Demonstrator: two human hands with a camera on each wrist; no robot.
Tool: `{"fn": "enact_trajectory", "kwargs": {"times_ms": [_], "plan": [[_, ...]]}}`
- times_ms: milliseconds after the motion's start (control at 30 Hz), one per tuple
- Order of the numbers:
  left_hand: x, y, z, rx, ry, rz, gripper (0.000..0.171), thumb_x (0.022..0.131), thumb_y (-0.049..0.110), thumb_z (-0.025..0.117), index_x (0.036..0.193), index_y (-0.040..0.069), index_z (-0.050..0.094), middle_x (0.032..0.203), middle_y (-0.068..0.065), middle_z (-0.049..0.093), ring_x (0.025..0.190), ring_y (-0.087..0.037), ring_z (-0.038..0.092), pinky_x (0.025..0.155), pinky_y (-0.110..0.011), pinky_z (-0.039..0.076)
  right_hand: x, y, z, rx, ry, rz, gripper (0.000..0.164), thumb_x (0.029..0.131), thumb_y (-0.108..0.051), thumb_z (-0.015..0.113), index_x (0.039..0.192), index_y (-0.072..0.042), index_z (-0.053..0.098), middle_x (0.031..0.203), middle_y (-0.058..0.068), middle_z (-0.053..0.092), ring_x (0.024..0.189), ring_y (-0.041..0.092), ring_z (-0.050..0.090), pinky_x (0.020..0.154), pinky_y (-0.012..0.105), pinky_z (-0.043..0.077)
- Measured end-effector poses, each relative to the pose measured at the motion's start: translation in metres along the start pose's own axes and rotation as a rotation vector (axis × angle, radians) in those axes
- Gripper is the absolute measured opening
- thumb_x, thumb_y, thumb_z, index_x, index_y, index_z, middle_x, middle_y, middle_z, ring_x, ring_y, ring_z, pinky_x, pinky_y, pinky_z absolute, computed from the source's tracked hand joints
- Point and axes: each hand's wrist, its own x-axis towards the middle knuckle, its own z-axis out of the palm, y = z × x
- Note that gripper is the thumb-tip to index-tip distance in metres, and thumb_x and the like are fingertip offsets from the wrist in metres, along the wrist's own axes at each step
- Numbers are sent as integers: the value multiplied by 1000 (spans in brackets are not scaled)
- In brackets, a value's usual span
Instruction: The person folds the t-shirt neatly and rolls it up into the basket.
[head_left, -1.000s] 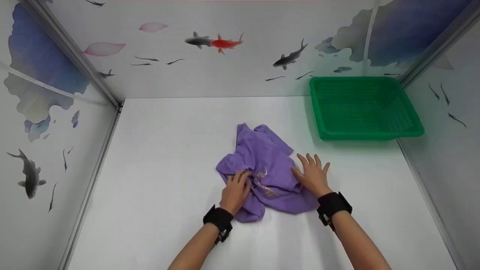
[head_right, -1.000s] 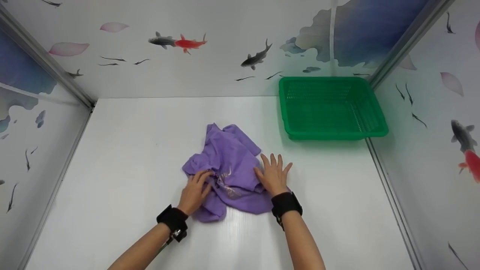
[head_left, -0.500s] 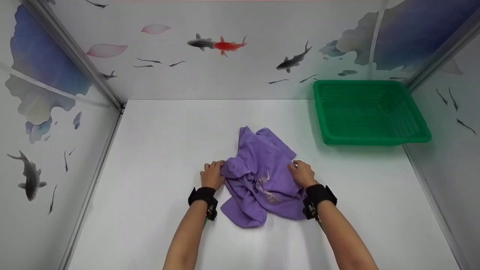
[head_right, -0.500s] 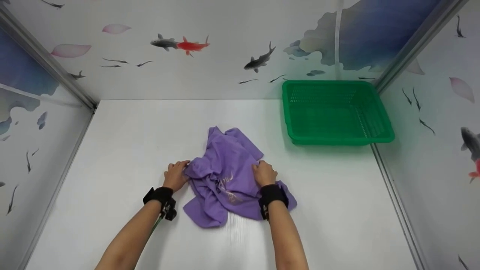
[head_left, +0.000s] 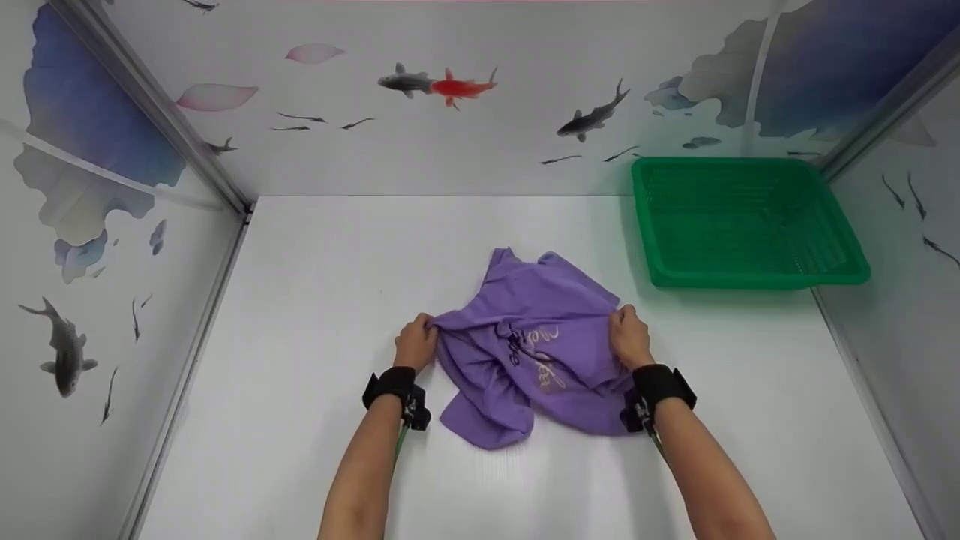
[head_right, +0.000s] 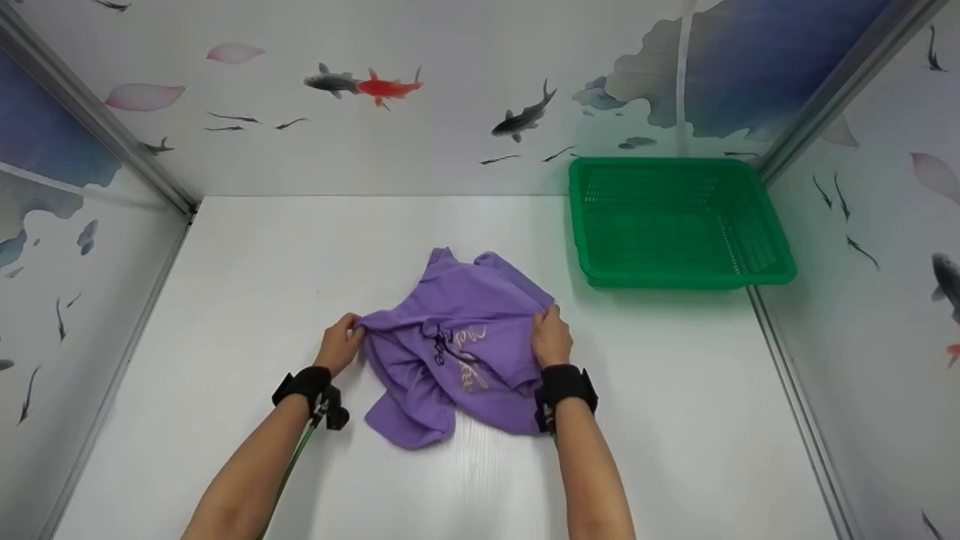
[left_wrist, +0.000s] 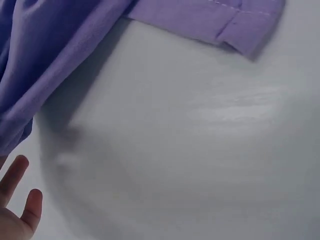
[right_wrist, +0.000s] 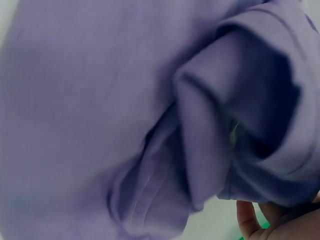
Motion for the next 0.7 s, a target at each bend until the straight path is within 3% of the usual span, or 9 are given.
{"fn": "enact_trajectory", "kwargs": {"times_ms": [67,133,233,300,400,533,600,700], "plan": [[4,-3,-3,-46,3,34,26,102,32,49,96,9,60,82,-7,64,75,-23,60,67,-37,47,3,7,-5,-40,5,-8,15,97,-10,32,90,1,38,78,21,49,75,38,50,72,50,43],[5,6,-10,-77,11,55,25,103,27,48,98,6,60,83,-10,64,74,-24,60,67,-37,48,5,13,-11,-76,7,-32,15,99,-10,32,90,2,37,79,25,50,76,43,53,72,55,43],[0,56,-41,-84,-54,-36,15,97,3,52,104,-8,60,89,-21,64,80,-33,61,75,-46,49,7,20,-19,-128,9,-70,16,101,-10,33,92,2,37,79,29,53,75,48,56,70,58,43],[4,61,-47,-63,-62,-17,14,97,2,53,105,-7,61,86,-19,63,76,-29,59,71,-42,49,7,24,-25,-168,13,-96,16,103,-10,33,94,3,38,77,30,54,73,49,58,66,58,43],[10,61,-52,-1,-88,76,12,96,2,55,102,-5,63,82,-14,62,71,-25,57,66,-39,47,8,30,-31,-227,39,-136,16,103,-9,35,97,4,41,76,32,56,69,50,58,61,58,43],[9,63,-58,104,-153,257,8,94,1,59,97,-5,64,87,-16,65,77,-30,62,71,-45,51,5,42,-37,-300,103,-219,14,100,-7,43,94,5,45,71,28,56,65,49,58,58,58,44],[5,63,-60,152,-214,331,7,92,1,62,95,-5,64,87,-17,66,78,-31,63,71,-46,51,2,49,-39,-325,135,-260,13,98,-5,48,90,5,47,69,25,56,64,47,58,58,58,44],[-2,62,-61,216,-348,370,6,90,1,64,92,-4,65,82,-15,66,72,-29,62,67,-43,51,-5,58,-38,-335,159,-307,12,94,-3,56,85,4,52,67,20,56,63,42,58,57,56,45]]}}
